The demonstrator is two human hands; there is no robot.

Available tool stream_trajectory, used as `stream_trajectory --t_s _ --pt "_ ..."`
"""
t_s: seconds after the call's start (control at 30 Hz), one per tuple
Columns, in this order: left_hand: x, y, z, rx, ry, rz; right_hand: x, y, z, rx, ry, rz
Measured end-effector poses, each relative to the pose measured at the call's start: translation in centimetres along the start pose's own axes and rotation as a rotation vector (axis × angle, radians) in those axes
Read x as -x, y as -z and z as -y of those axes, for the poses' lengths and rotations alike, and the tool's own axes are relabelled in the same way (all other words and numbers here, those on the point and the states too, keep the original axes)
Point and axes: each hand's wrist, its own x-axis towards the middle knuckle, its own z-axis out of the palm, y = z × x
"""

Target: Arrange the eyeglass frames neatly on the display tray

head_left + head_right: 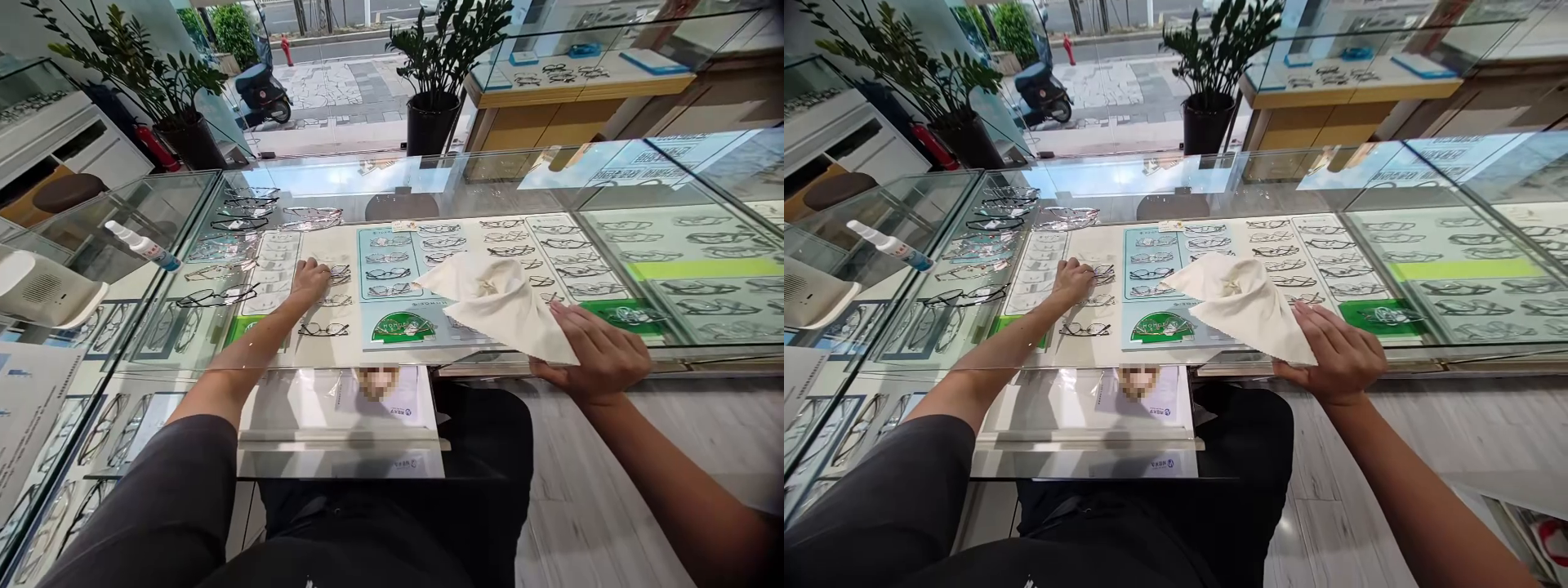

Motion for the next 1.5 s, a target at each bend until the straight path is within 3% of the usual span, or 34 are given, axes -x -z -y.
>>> stream_trajectory --t_s 0.2,0.43,0.9,1.07,1.2,1.37,1.5 --pt "-1.4 1.2 0.1 -0.022 0.03 -0.019 0.3 0.1 -0.2 0.018 -0.03 0.044" --pt "-2.9 1.4 -0.3 -0.074 0.135 0.094 -1.3 0.5 0.3 0.013 0.047 -0.041" --pt "-2.5 1.7 -0.1 -0.04 0.124 0.153 0.7 -0.1 -0.3 0.009 -0.026 0.031" --pt "-2.3 2.2 -0.2 -0.021 0.105 0.155 1.1 -0.2 -0.4 0.006 -0.097 0.141" --pt "-2.0 3.1 -0.5 -0.001 0.09 0.121 0.5 0.3 -0.1 -0.019 -0.048 0.115" --pt "-0.5 4.6 -3.1 0.044 0.074 0.012 -0.9 1.2 0.7 -0.017 -0.027 0.141" --pt "2.2 5.4 -8.2 0.139 -0.08 0.039 -1.1 1.2 0.9 -0.02 -0.023 0.119"
